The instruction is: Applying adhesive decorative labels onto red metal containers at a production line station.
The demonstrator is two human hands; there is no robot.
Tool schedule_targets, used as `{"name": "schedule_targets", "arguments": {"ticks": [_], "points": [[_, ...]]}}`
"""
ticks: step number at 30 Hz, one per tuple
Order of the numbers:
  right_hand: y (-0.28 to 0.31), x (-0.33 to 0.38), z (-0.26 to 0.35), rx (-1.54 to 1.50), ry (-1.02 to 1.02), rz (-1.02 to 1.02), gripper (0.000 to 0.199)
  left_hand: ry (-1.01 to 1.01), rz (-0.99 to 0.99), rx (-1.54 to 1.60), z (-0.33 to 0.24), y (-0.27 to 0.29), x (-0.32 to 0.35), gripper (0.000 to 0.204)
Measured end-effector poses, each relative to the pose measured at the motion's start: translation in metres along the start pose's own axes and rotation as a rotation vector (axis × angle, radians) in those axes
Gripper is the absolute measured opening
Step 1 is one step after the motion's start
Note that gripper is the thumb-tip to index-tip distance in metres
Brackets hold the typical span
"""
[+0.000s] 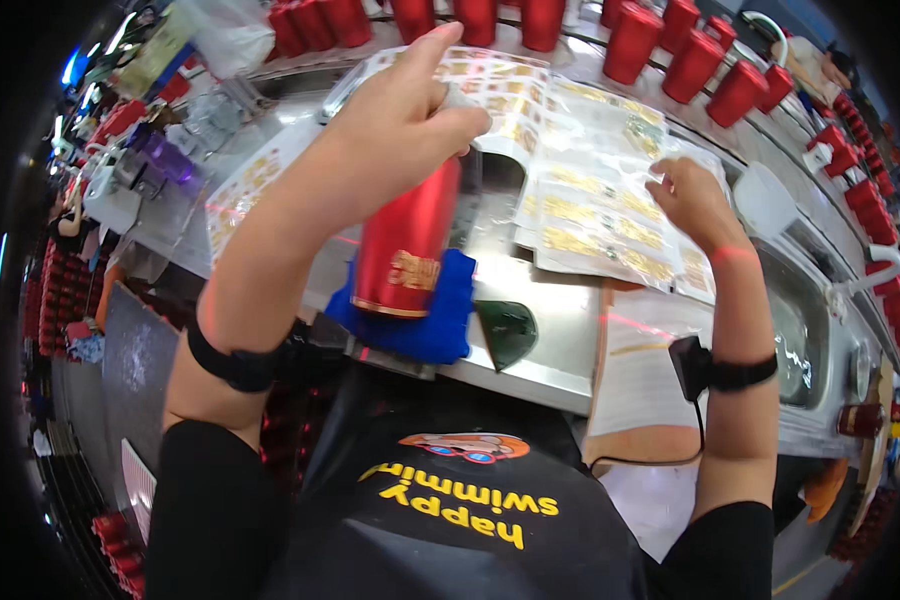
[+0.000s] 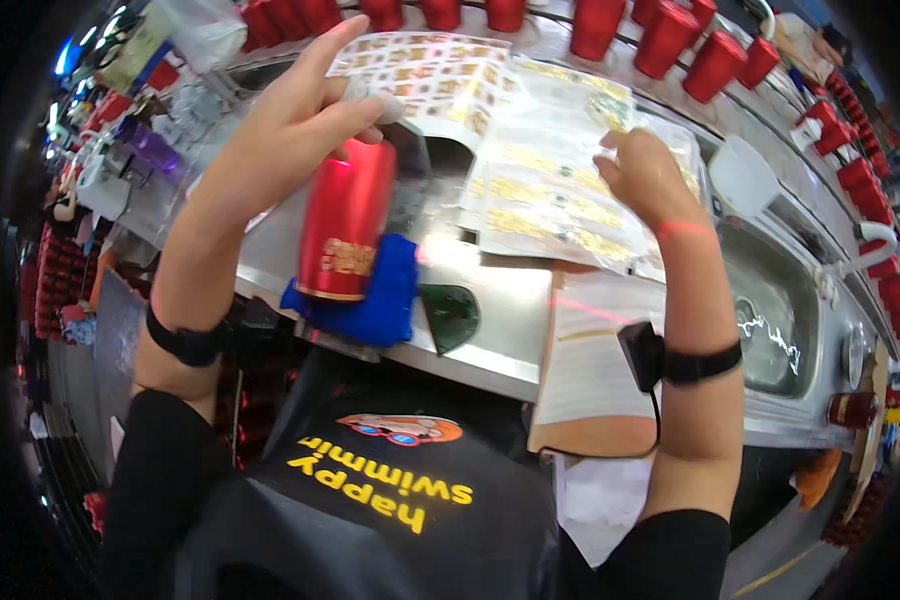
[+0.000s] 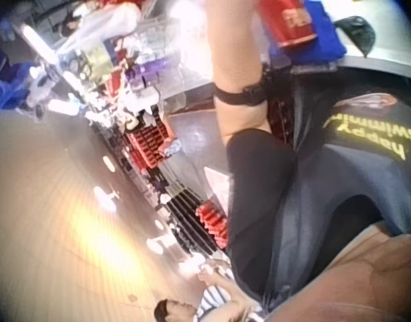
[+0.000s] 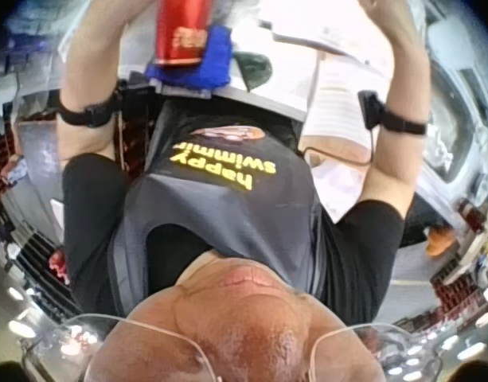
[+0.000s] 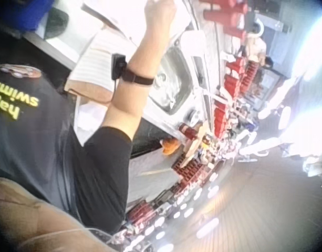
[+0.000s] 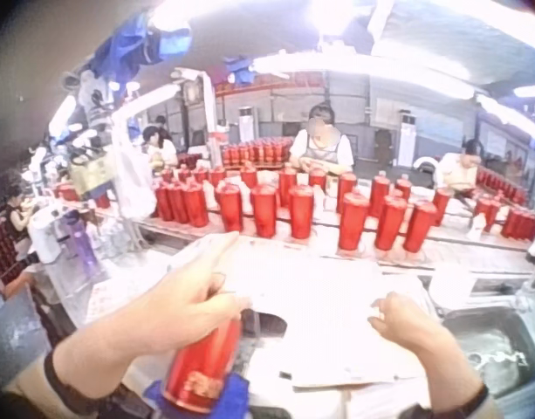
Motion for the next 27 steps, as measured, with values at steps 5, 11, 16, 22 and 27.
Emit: {"name": "schedule_targets", "arguments": {"ticks": [5, 11, 16, 22, 27], "points": [[-0.048, 0.087, 0.138, 0.029, 0.204, 0.548, 0.032, -0.066, -0.244, 0.165, 0.045, 0.031, 0.074, 0.081], [-0.085, 0.14, 0.157, 0.061, 0.106, 0.342, 0.045, -0.314, 0.014, -0.236, 0.057, -0.013, 0.124, 0.107], [-0.086, 0.149, 0.155, -0.091, 0.026, 0.249, 0.052, -0.373, -0.037, -0.294, 0.072, -0.018, 0.136, 0.115], [-0.063, 0.151, 0.151, -0.499, 0.009, 0.125, 0.033, -0.338, -0.062, -0.166, 0.098, -0.031, 0.135, 0.112], [-0.018, 0.135, 0.081, -0.626, -0.273, 0.025, 0.031, -0.496, -0.089, -0.554, 0.066, -0.012, 0.136, 0.107]]}}
Point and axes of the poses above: each hand's wrist, its own x-axis away from the middle knuckle, its own y-axis out of the back of the hand, z = x × y, the point moved 9 cm from there along -x, towards the middle knuckle, and after that the axes turned 11 degrees about -y, right-handed, at the moved point
